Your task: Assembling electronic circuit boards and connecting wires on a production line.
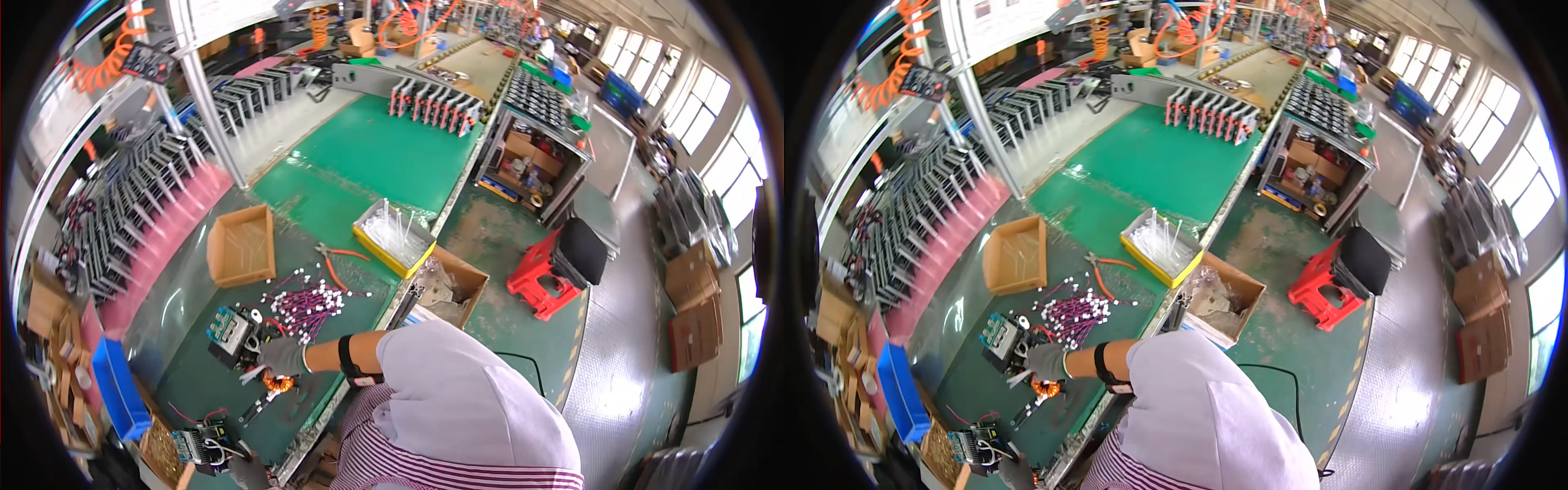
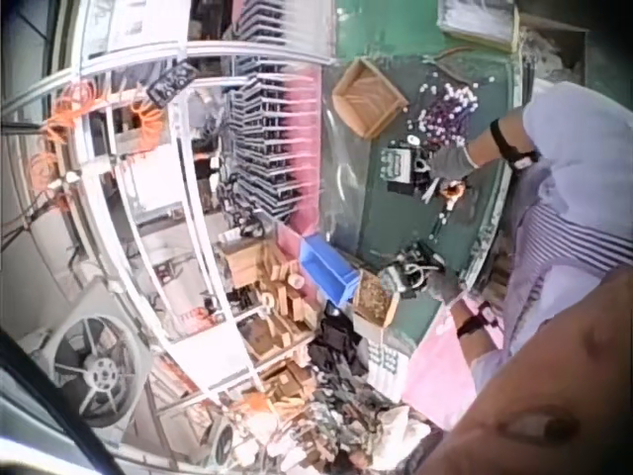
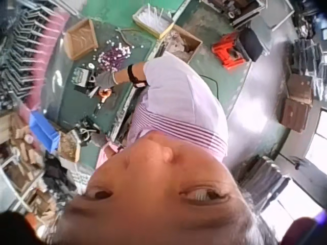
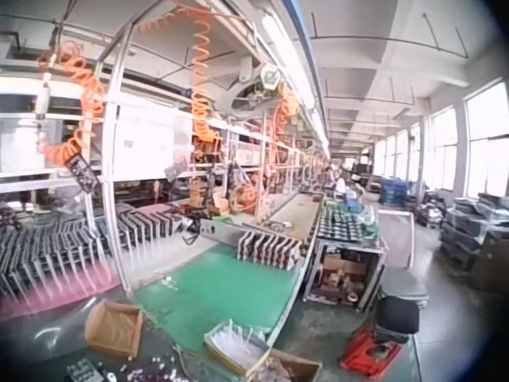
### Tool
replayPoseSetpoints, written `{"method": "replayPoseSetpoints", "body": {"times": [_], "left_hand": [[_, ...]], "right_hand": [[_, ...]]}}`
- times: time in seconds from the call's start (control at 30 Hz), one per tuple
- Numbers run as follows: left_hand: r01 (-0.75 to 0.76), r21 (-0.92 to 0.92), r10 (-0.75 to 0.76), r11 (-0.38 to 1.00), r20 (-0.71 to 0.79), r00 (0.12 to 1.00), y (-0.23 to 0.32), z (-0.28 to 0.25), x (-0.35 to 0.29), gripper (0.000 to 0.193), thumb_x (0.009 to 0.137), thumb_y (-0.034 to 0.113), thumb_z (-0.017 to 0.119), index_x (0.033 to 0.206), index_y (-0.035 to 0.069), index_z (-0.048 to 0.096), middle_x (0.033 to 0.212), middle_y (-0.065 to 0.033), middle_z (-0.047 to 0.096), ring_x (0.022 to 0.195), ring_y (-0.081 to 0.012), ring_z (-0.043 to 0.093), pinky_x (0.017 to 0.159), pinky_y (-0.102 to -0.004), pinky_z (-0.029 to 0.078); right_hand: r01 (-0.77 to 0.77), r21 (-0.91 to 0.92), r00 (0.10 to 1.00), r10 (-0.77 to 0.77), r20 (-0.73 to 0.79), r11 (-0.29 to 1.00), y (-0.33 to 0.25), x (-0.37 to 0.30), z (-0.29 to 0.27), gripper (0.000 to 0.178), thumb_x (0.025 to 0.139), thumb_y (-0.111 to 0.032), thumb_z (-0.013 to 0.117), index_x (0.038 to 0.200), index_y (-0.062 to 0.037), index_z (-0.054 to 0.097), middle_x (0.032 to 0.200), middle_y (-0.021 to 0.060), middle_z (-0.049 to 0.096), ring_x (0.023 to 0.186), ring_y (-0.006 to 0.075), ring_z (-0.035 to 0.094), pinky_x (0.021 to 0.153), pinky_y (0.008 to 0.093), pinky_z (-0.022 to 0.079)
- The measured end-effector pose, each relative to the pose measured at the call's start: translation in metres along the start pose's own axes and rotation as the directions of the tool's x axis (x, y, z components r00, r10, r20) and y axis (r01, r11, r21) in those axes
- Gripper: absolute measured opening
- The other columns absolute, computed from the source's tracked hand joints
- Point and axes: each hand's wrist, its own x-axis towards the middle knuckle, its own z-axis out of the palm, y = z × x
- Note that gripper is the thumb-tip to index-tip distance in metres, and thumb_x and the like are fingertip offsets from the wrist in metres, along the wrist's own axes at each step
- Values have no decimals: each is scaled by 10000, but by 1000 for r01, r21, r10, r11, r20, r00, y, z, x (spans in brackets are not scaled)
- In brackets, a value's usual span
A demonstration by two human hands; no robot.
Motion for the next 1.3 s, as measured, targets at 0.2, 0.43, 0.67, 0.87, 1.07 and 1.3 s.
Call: {"method": "replayPoseSetpoints", "body": {"times": [0.2, 0.43, 0.67, 0.87, 1.07, 1.3], "left_hand": [[-92, 282, 89, 955, 20, 996, -3, 49, 34, 555, 735, 352, 558, 1183, 85, 368, 1061, -146, 424, 956, -281, 419, 808, -369, 333], [-203, 286, 224, 936, -41, 974, -28, 36, 32, 786, 721, 537, 544, 1338, 151, 248, 1310, -195, 325, 1201, -366, 312, 1006, -422, 249], [-632, -260, 466, 730, -488, 738, 10, 8, 14, 201, 753, 121, 575, 910, -1, 549, 798, -122, 581, 679, -234, 584, 590, -337, 456], [-693, -552, 647, 463, -324, 690, 78, 12, 45, 266, 767, 109, 534, 1016, 14, 544, 873, -143, 560, 751, -303, 569, 660, -375, 448], [-729, -464, 691, 503, -292, 662, 164, 11, 81, 355, 757, 225, 585, 1065, 56, 536, 980, -142, 527, 856, -311, 552, 707, -407, 450], [-602, -190, 607, 775, -40, 794, 208, 18, 91, 338, 686, 303, 659, 931, 98, 546, 994, -158, 509, 864, -342, 553, 688, -438, 465]], "right_hand": [[101, 3, 983, -100, 156, 995, 13, -8, -5, 432, 717, -264, 609, 1130, -171, 519, 951, 96, 550, 814, 293, 590, 631, 417, 495], [-77, 33, 991, 73, 111, 997, -4, -17, -29, 488, 720, -214, 569, 1194, -177, 456, 806, 113, 600, 755, 299, 610, 632, 411, 484], [-432, 440, 883, 470, 26, 787, -34, -15, -37, 489, 716, -201, 580, 1173, -100, 441, 829, 149, 599, 787, 282, 611, 663, 400, 470], [-440, 581, 850, 526, 24, 685, -40, -17, -34, 483, 713, -190, 635, 1125, -2, 466, 995, 165, 590, 882, 263, 593, 726, 366, 472], [-367, 707, 894, 439, 89, 604, -24, -32, -44, 435, 782, -281, 528, 1116, -13, 449, 823, 112, 582, 598, 182, 584, 462, 299, 474], [-401, 792, 854, 500, 141, 461, 24, -73, -68, 375, 786, -320, 529, 1031, -38, 495, 756, 79, 569, 529, 140, 519, 417, 285, 431]]}}
